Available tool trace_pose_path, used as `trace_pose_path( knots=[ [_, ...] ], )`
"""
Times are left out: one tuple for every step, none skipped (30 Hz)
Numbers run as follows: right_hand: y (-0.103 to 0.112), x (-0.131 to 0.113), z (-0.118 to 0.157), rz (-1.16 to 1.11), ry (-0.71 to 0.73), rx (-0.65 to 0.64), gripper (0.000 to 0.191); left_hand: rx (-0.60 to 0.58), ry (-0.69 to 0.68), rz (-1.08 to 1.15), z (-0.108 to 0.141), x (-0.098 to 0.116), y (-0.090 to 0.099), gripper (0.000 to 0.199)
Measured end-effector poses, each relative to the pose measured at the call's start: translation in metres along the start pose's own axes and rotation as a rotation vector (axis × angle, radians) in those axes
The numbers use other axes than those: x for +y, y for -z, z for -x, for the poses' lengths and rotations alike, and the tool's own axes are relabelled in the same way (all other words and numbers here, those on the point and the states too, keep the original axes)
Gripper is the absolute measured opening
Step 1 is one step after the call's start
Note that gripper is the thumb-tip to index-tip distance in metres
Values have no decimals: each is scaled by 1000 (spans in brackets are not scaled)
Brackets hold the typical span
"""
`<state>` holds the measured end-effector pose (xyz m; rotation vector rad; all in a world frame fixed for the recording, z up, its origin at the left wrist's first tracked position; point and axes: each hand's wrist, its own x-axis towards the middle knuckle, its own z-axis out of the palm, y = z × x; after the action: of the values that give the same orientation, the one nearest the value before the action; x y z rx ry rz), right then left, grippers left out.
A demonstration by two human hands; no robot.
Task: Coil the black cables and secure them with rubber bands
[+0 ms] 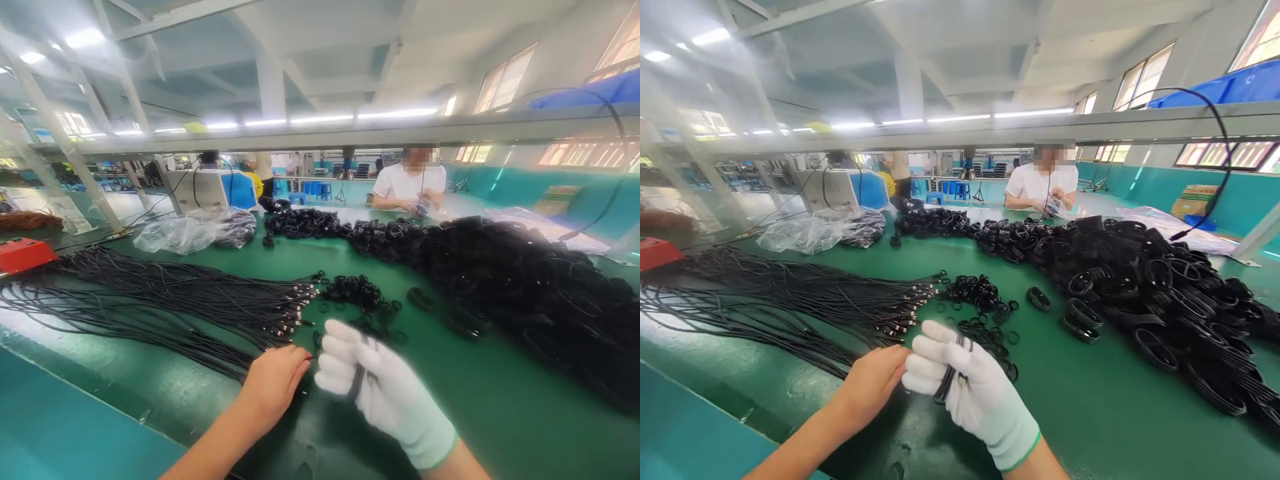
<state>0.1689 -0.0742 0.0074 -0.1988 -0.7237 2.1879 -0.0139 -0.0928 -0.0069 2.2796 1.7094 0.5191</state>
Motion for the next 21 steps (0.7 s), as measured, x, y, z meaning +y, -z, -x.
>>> trace_pose_path(
  knots=[
    [0, -4, -1, -26, 26, 35, 35, 43, -1, -124, 6, 4, -2, 25],
    [0, -6, -2, -22, 40, 60, 33, 71, -16, -213, 12, 9, -3, 24],
    [0, -8, -2, -4, 49, 85, 32, 83, -44, -262, 17, 16, -4, 24],
    [1, -8, -3, 21, 55, 107, 30, 89, -86, -284, 21, 23, -6, 23],
    [1, -7, -2, 54, 54, 136, 30, 93, -135, -290, 24, 30, -7, 22],
    [1, -4, -2, 95, 42, 171, 31, 106, -186, -288, 25, 36, -6, 22],
    [2, -1, -1, 142, 18, 212, 33, 126, -237, -280, 26, 40, -5, 21],
    [3, 2, 1, 188, -20, 242, 36, 146, -284, -273, 25, 42, -1, 19],
    [4, 6, 3, 230, -74, 242, 37, 161, -327, -268, 25, 42, 5, 17],
    [4, 9, 5, 261, -137, 203, 36, 164, -365, -265, 23, 41, 13, 16],
    [5, 13, 7, 270, -204, 133, 35, 153, -394, -261, 22, 39, 23, 16],
    [5, 16, 9, 253, -269, 43, 34, 129, -410, -251, 21, 35, 33, 18],
    [4, 20, 11, 218, -326, -45, 34, 97, -409, -232, 19, 32, 43, 19],
    [3, 23, 12, 174, -371, -116, 36, 59, -393, -195, 17, 29, 52, 18],
    [3, 27, 13, 130, -407, -161, 39, 16, -360, -130, 16, 25, 58, 17],
    [1, 31, 14, 91, -436, -188, 41, -34, -314, -37, 14, 22, 61, 15],
    [0, 34, 14, 59, -459, -202, 42, -93, -261, 79, 12, 19, 61, 13],
    [-1, 38, 14, 26, -479, -212, 42, -154, -207, 209, 10, 16, 59, 12],
    [-2, 40, 14, -13, -500, -216, 40, -206, -155, 337, 8, 13, 55, 12],
    [-3, 42, 13, -56, -514, -210, 38, -239, -108, 443, 6, 10, 49, 13],
    [-4, 44, 12, -93, -512, -193, 36, -251, -70, 510, 5, 8, 43, 14]
  ],
)
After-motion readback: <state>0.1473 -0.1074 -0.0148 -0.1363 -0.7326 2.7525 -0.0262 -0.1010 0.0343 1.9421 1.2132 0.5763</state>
